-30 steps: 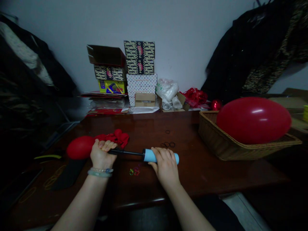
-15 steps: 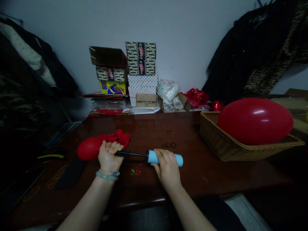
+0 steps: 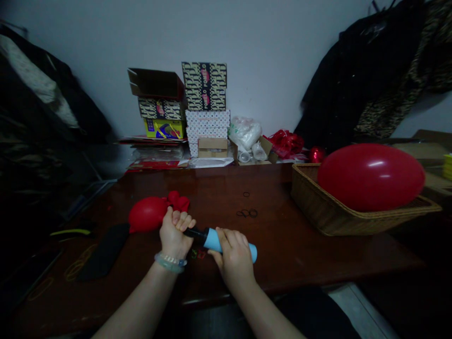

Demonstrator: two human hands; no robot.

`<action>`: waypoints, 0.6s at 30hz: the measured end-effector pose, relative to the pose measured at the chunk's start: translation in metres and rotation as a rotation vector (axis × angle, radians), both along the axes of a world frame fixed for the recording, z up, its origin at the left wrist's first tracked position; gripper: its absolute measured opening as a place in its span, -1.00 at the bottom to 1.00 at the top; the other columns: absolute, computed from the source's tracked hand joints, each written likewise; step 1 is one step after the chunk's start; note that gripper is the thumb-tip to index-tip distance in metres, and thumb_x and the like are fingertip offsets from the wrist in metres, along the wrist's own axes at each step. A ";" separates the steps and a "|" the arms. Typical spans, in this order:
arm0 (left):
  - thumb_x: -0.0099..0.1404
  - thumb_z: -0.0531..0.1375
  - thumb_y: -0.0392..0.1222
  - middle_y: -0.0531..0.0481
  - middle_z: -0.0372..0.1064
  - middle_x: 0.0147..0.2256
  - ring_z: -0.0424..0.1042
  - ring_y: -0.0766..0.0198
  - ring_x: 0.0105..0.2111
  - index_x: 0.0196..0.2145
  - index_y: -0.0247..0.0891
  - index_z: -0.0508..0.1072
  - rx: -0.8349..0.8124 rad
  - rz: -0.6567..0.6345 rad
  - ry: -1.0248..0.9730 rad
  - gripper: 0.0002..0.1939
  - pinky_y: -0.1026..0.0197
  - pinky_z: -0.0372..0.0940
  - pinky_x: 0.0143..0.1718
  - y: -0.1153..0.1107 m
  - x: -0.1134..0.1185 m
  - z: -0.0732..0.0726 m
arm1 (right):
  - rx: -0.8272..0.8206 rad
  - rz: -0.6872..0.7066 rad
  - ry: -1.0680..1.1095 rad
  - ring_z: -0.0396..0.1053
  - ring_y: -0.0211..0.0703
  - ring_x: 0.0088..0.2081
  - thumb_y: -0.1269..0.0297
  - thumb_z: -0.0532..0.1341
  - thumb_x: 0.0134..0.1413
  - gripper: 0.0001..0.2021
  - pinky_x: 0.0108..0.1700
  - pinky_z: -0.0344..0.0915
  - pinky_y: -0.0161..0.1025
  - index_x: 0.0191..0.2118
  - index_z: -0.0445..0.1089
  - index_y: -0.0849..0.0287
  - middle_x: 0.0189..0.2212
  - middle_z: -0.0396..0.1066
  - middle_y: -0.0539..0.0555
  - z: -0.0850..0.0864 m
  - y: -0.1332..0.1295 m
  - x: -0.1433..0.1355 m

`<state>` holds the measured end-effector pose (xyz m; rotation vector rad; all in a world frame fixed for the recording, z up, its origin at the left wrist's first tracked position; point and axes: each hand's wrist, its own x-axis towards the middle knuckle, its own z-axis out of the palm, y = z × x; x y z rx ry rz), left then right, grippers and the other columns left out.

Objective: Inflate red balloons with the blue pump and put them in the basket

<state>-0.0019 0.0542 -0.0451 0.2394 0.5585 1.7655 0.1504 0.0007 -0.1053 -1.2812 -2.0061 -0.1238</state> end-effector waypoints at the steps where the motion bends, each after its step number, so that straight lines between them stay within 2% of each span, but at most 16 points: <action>1: 0.30 0.11 -0.11 0.21 -0.19 -0.76 -0.15 0.47 -0.77 -0.66 -0.23 -0.04 -0.004 -0.007 0.000 -0.53 0.32 -0.08 -0.68 0.000 0.000 0.000 | -0.006 0.000 -0.003 0.31 0.02 -0.14 0.15 0.28 0.06 -0.48 -0.12 0.29 -0.03 0.11 0.26 0.24 -0.12 0.40 0.20 0.001 -0.001 0.000; 6: 0.32 0.09 -0.11 0.21 -0.17 -0.76 -0.13 0.48 -0.78 -0.66 -0.23 -0.03 -0.016 -0.052 0.004 -0.53 0.32 -0.07 -0.68 0.004 -0.010 0.005 | -0.101 0.016 -0.024 0.31 0.02 -0.14 0.16 0.33 -0.01 -0.44 -0.11 0.28 -0.05 0.11 0.26 0.22 -0.11 0.41 0.18 0.015 -0.003 -0.001; 11: 0.32 0.07 -0.18 0.21 -0.17 -0.77 -0.11 0.48 -0.79 -0.66 -0.23 -0.01 -0.082 -0.065 0.054 -0.55 0.32 -0.07 -0.69 0.008 -0.027 0.015 | -0.307 0.109 -0.028 0.35 -0.02 -0.16 0.01 0.30 -0.01 -0.46 -0.10 0.30 -0.10 0.07 0.31 0.17 -0.14 0.42 0.13 0.025 -0.001 0.001; 18: 0.36 0.01 -0.19 0.20 -0.16 -0.79 -0.09 0.48 -0.81 -0.68 -0.23 -0.04 -0.070 -0.065 0.054 -0.53 0.32 -0.06 -0.71 0.013 -0.054 0.025 | -0.416 0.190 -0.035 0.40 -0.07 -0.18 -0.02 0.27 0.02 -0.55 -0.15 0.33 -0.20 0.01 0.37 0.04 -0.21 0.44 0.06 0.037 -0.001 0.026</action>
